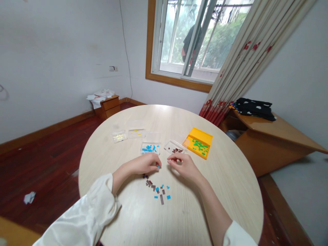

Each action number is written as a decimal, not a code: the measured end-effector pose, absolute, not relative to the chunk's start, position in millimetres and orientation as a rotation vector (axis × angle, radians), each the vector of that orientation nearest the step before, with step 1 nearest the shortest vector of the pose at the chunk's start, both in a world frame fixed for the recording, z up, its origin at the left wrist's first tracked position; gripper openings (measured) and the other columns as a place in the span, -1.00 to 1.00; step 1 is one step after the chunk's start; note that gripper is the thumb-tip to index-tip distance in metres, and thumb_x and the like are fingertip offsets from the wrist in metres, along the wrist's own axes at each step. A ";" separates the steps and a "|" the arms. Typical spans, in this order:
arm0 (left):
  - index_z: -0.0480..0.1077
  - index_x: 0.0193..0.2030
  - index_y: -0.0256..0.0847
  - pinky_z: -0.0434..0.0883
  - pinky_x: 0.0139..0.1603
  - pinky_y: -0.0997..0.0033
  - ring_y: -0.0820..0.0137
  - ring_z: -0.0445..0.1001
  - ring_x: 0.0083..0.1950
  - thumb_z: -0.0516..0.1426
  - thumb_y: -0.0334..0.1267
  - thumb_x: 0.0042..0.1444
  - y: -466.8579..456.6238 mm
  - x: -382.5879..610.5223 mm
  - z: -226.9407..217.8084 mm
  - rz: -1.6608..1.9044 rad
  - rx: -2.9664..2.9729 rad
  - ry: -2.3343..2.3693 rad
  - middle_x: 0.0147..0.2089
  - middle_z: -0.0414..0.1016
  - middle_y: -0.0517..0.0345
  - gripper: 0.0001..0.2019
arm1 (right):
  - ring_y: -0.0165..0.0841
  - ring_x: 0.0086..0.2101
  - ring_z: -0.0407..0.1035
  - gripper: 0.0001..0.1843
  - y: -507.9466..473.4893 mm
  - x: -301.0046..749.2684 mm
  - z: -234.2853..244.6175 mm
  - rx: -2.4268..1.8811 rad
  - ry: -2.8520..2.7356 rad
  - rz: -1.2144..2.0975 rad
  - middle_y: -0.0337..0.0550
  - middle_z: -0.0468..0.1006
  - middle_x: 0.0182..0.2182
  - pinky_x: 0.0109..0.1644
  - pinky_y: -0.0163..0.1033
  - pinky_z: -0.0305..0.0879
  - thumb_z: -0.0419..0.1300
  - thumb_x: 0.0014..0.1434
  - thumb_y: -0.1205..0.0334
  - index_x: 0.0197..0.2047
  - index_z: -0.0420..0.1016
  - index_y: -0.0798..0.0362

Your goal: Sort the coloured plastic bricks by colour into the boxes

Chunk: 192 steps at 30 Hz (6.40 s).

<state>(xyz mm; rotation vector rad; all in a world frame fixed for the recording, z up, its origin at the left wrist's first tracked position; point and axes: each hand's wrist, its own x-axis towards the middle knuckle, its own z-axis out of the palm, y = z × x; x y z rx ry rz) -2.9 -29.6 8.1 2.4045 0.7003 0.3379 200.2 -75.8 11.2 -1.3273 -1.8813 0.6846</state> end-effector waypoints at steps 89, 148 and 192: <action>0.45 -0.27 -0.27 0.33 -0.05 0.26 0.29 0.39 -0.13 0.10 -0.36 0.07 2.2 -16.9 -15.7 0.935 2.325 1.248 -0.22 0.46 0.02 -0.89 | -0.41 -0.39 0.29 -0.83 -74.6 185.1 -5.5 -1.492 -2.194 0.384 -0.16 0.40 -0.44 -0.26 -0.31 0.23 0.07 0.00 0.55 -0.45 0.42 0.14; 0.44 -0.11 -0.26 0.31 0.01 0.25 0.29 0.38 -0.08 0.09 -0.33 0.11 0.5 -16.2 -12.3 1.016 2.277 1.245 -0.17 0.43 0.02 -0.78 | -0.33 -0.31 0.41 -0.77 -62.7 200.6 -19.5 -1.532 -2.221 0.265 -0.06 0.53 -0.39 -0.19 -0.27 0.31 0.07 0.10 0.51 -0.34 0.55 0.13; 0.48 -0.33 -0.24 0.17 -0.46 0.55 0.55 0.21 -0.51 0.26 -0.33 -0.18 -13.1 -41.4 17.6 -0.128 2.032 0.674 -0.55 0.26 0.34 -0.80 | -0.34 -0.26 0.41 -0.80 -69.7 210.5 0.5 -1.331 -2.004 0.323 -0.10 0.55 -0.30 -0.13 -0.20 0.32 0.05 0.12 0.42 -0.28 0.49 0.07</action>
